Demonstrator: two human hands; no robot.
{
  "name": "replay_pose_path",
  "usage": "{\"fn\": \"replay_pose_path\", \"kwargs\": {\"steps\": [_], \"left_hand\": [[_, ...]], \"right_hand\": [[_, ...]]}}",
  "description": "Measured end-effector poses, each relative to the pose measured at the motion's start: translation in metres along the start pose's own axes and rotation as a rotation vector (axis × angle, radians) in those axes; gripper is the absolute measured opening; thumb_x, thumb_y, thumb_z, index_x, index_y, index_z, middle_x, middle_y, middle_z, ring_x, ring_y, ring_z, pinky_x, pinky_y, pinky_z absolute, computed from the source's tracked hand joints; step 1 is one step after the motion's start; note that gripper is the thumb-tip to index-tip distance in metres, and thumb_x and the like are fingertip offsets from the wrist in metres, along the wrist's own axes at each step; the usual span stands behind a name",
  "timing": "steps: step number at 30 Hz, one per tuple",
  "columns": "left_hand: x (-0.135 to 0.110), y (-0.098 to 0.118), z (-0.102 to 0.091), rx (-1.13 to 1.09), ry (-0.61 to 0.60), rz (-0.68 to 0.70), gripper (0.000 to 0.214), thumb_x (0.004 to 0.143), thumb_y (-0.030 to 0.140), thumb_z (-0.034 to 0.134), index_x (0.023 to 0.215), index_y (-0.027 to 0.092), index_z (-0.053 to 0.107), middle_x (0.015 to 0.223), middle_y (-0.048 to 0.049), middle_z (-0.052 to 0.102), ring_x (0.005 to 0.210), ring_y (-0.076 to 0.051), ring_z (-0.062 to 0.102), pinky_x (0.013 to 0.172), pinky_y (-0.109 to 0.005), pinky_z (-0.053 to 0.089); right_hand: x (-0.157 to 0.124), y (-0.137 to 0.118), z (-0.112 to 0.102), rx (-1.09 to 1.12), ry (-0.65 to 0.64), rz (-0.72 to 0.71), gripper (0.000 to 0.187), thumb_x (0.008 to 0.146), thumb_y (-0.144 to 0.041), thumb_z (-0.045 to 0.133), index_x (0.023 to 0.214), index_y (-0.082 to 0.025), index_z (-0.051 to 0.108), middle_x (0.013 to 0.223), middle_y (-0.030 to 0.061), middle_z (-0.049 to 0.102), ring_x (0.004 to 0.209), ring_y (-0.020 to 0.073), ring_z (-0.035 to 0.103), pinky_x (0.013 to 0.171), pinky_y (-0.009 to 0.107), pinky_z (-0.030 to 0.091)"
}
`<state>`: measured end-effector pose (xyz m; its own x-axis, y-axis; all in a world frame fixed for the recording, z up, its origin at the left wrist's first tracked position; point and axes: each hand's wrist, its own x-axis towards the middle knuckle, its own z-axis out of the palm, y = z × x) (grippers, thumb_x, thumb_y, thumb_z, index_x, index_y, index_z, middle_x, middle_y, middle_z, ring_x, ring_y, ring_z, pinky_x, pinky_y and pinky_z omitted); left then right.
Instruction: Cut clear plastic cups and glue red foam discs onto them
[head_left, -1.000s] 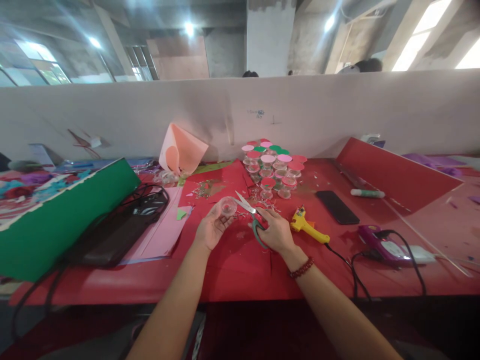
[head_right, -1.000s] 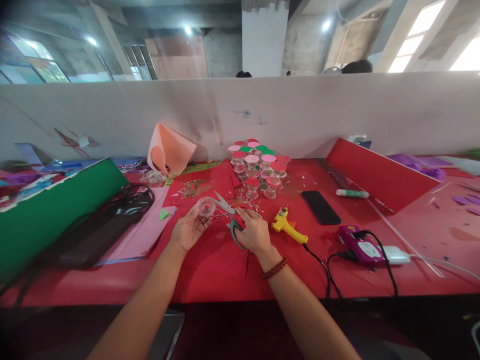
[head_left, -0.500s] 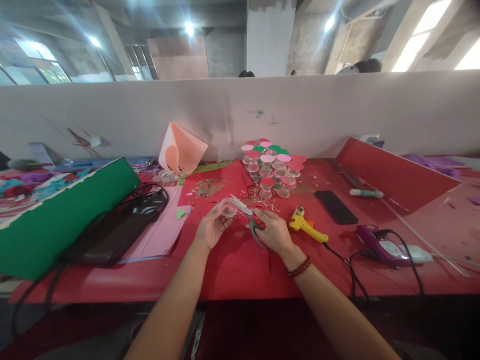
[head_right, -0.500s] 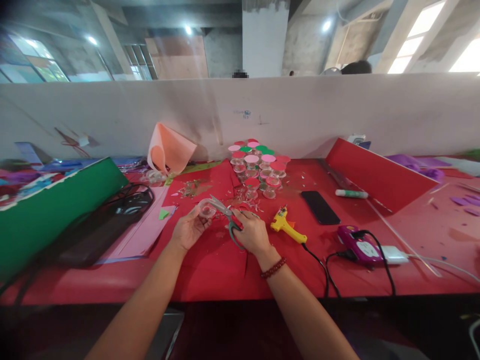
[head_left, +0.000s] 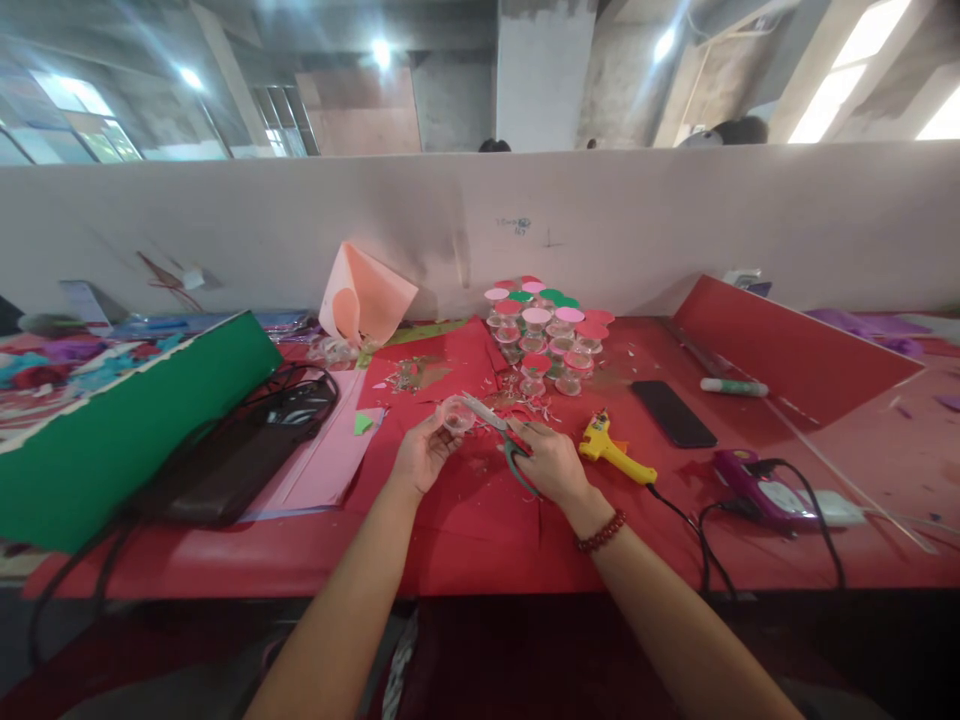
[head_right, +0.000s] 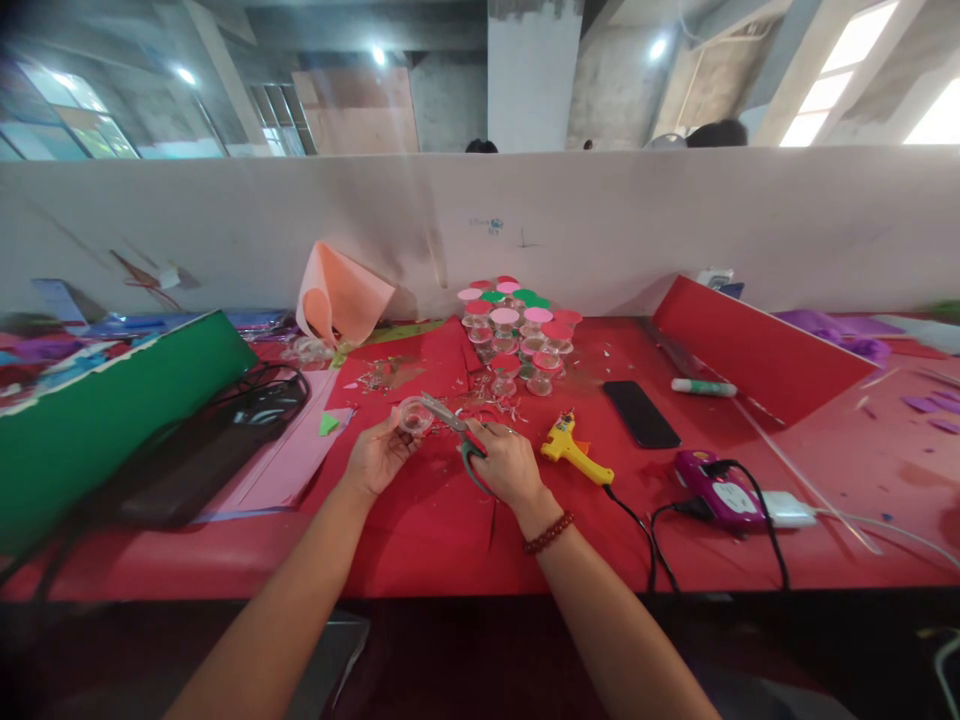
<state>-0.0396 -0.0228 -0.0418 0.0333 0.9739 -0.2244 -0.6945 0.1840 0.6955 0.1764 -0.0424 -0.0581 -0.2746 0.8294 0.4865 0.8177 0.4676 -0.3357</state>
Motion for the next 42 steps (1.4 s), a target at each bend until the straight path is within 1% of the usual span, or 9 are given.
{"fn": "replay_pose_path", "kwargs": {"steps": [7,14,18,23,26,30,33,38,42], "left_hand": [[-0.001,0.002,0.005,0.014,0.034,0.005,0.019,0.083,0.017,0.059,0.098,0.008,0.069,0.074,-0.0083,0.069,0.063,-0.014,0.064,0.056,-0.023,0.053],[-0.003,0.003,0.005,0.042,0.003,0.021,0.022,0.078,0.018,0.065,0.098,0.009,0.069,0.074,-0.0082,0.07,0.065,-0.013,0.065,0.058,-0.022,0.053],[-0.003,0.002,0.006,0.119,-0.017,0.052,0.029,0.074,0.019,0.069,0.102,0.01,0.069,0.075,-0.0071,0.071,0.066,-0.013,0.065,0.059,-0.021,0.051],[-0.003,-0.002,0.011,0.177,-0.059,0.091,0.034,0.072,0.026,0.073,0.104,0.013,0.069,0.072,-0.0022,0.068,0.061,-0.009,0.06,0.06,-0.019,0.048],[-0.005,-0.004,0.013,0.215,-0.112,0.157,0.039,0.065,0.021,0.079,0.103,0.015,0.069,0.085,-0.0022,0.07,0.068,-0.008,0.062,0.064,-0.018,0.047],[-0.005,-0.004,0.012,0.269,-0.136,0.175,0.044,0.062,0.016,0.08,0.104,0.015,0.068,0.096,-0.0054,0.071,0.078,-0.011,0.064,0.066,-0.018,0.046],[-0.003,-0.002,0.009,0.265,-0.125,0.148,0.038,0.066,0.021,0.076,0.103,0.014,0.069,0.09,-0.0058,0.071,0.069,-0.009,0.061,0.059,-0.016,0.044],[-0.001,-0.001,0.005,0.261,-0.103,0.129,0.031,0.064,0.021,0.075,0.093,0.014,0.072,0.076,-0.001,0.067,0.052,-0.003,0.048,0.051,-0.015,0.04],[0.0,-0.002,0.004,0.288,-0.128,0.109,0.029,0.065,0.024,0.073,0.092,0.013,0.072,0.08,-0.003,0.067,0.052,-0.004,0.046,0.048,-0.016,0.038]], "right_hand": [[0.001,-0.004,-0.004,-0.033,-0.061,0.04,0.041,0.083,-0.026,0.057,0.124,-0.026,0.061,0.102,0.0045,0.072,0.083,0.0183,0.068,0.07,0.024,0.049],[0.001,-0.013,-0.009,0.149,-0.086,0.078,0.024,0.086,-0.038,0.059,0.103,-0.025,0.068,0.078,0.0018,0.071,0.063,0.0148,0.062,0.059,0.021,0.041],[0.001,-0.014,-0.007,0.273,-0.101,0.117,0.023,0.085,-0.043,0.059,0.09,-0.022,0.069,0.066,0.0004,0.067,0.056,0.0135,0.057,0.053,0.02,0.036],[0.001,-0.012,-0.002,0.364,-0.097,0.168,0.027,0.083,-0.045,0.06,0.087,-0.021,0.068,0.06,-0.0021,0.062,0.05,0.0112,0.05,0.051,0.019,0.034],[0.001,-0.012,-0.001,0.386,-0.085,0.164,0.025,0.083,-0.044,0.06,0.084,-0.02,0.067,0.059,-0.0023,0.061,0.05,0.0105,0.049,0.051,0.019,0.034],[0.001,-0.012,-0.003,0.317,-0.082,0.147,0.022,0.083,-0.04,0.059,0.09,-0.021,0.068,0.065,-0.0003,0.066,0.054,0.0124,0.054,0.055,0.019,0.037],[0.002,-0.011,-0.004,0.225,-0.082,0.156,0.021,0.082,-0.037,0.059,0.095,-0.023,0.069,0.07,0.0013,0.069,0.06,0.0142,0.058,0.059,0.02,0.039],[0.002,-0.011,-0.004,0.157,-0.105,0.181,0.022,0.082,-0.031,0.057,0.099,-0.025,0.07,0.072,0.0013,0.07,0.062,0.0147,0.061,0.061,0.02,0.04],[0.002,-0.011,-0.003,0.121,-0.106,0.198,0.025,0.08,-0.027,0.057,0.101,-0.026,0.07,0.073,0.001,0.071,0.063,0.0148,0.062,0.06,0.02,0.039]]}}
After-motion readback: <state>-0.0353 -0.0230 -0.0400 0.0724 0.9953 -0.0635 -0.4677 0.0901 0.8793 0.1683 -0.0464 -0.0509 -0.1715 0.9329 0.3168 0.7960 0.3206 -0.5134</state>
